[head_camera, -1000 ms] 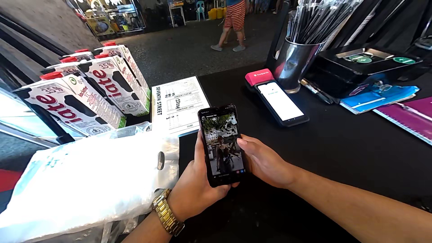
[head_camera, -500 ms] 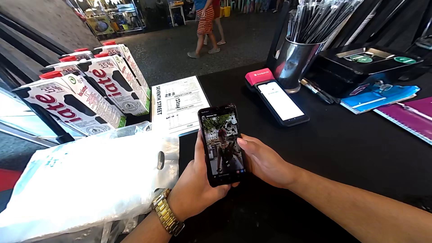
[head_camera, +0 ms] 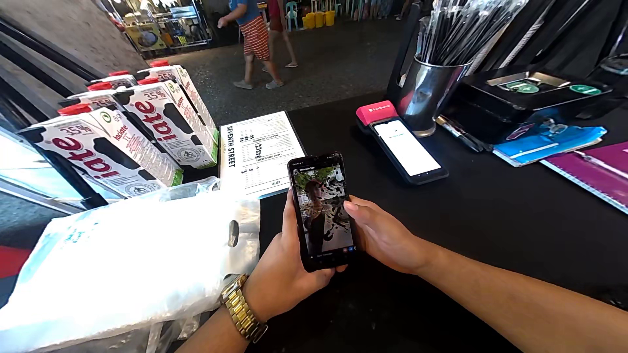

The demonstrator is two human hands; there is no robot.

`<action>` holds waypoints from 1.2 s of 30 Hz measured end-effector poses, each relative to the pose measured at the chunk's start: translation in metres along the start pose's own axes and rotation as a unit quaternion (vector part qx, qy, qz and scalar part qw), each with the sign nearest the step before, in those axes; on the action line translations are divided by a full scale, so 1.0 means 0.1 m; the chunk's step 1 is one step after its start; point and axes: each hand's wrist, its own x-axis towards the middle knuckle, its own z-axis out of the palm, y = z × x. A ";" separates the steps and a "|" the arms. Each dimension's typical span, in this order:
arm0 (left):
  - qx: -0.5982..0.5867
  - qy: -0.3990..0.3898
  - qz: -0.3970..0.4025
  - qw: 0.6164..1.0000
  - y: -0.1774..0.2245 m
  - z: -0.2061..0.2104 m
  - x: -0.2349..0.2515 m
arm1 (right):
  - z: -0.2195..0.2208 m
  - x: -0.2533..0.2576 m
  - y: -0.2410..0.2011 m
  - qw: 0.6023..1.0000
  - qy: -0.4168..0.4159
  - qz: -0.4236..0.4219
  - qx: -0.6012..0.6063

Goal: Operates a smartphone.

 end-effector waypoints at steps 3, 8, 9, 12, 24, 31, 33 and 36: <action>-0.005 -0.002 -0.004 1.000 0.00 0.00 0.00 | 0.00 0.00 0.00 1.000 -0.001 0.004 0.002; -0.009 -0.004 -0.003 1.000 0.00 0.00 0.00 | 0.00 0.00 0.00 1.000 0.000 -0.003 0.001; -0.009 -0.003 -0.003 1.000 0.00 0.00 0.00 | 0.00 0.00 0.00 1.000 0.001 -0.004 -0.001; -0.008 -0.003 -0.008 1.000 -0.01 0.00 -0.01 | 0.00 0.00 0.00 1.000 0.002 -0.005 0.000; -0.003 -0.006 -0.021 1.000 0.01 -0.01 -0.01 | -0.01 0.01 0.01 1.000 0.002 -0.001 -0.008; 0.004 0.003 -0.005 1.000 0.00 0.00 0.00 | -0.01 0.01 0.00 1.000 0.007 0.002 -0.009; 0.007 0.003 -0.007 1.000 0.01 0.00 0.00 | 0.00 0.00 0.00 1.000 0.008 0.003 -0.012; 0.007 0.003 -0.009 1.000 0.00 0.00 -0.01 | 0.00 0.00 0.00 1.000 0.010 0.002 -0.010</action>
